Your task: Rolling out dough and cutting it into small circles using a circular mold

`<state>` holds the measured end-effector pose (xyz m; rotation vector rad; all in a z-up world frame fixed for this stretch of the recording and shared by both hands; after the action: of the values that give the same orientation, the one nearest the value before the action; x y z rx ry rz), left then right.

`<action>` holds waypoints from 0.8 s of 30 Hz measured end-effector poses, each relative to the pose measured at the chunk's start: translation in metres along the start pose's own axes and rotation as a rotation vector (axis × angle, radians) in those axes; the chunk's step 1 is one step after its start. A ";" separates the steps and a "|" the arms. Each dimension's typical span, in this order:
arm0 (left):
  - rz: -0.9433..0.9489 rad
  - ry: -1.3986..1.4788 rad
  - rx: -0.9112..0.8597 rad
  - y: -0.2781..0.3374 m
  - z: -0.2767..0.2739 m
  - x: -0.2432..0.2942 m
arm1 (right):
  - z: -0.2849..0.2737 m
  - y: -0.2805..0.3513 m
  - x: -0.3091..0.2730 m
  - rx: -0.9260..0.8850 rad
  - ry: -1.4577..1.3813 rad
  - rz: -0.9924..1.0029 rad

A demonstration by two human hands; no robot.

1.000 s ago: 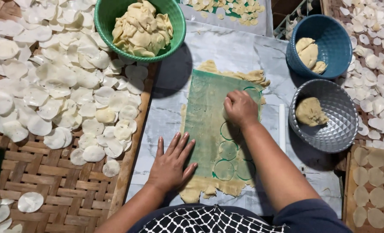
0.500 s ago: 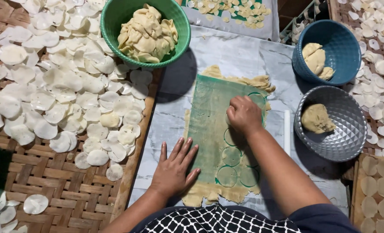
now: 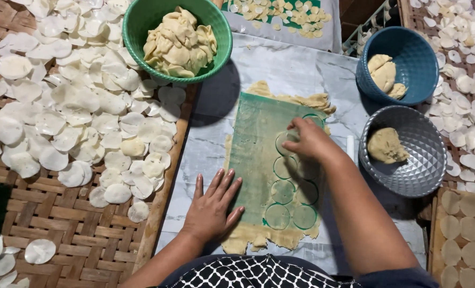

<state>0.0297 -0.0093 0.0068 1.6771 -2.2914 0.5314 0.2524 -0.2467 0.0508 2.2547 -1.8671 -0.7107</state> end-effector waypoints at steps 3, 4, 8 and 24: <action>0.013 0.007 0.042 0.002 -0.001 0.001 | -0.031 0.000 0.001 0.092 -0.169 -0.026; 0.013 0.006 0.041 0.000 -0.002 0.001 | -0.037 -0.008 0.002 0.091 -0.170 -0.027; 0.006 0.007 0.039 0.001 -0.002 0.002 | -0.044 -0.032 0.010 0.226 -0.107 -0.092; -0.002 0.013 0.021 -0.001 -0.003 0.001 | -0.023 -0.060 -0.007 0.142 0.040 -0.024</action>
<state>0.0305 -0.0092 0.0106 1.6802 -2.2826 0.5662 0.3152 -0.2315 0.0500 2.3614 -1.9322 -0.5478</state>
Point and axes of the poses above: each hand's wrist, its own y-axis away from the middle knuckle, its own z-axis out of the palm, x = y × z, the point moved 3 cm from there along -y, towards the middle knuckle, and after that the axes turned 3 degrees about y, right-handed, at the moved point
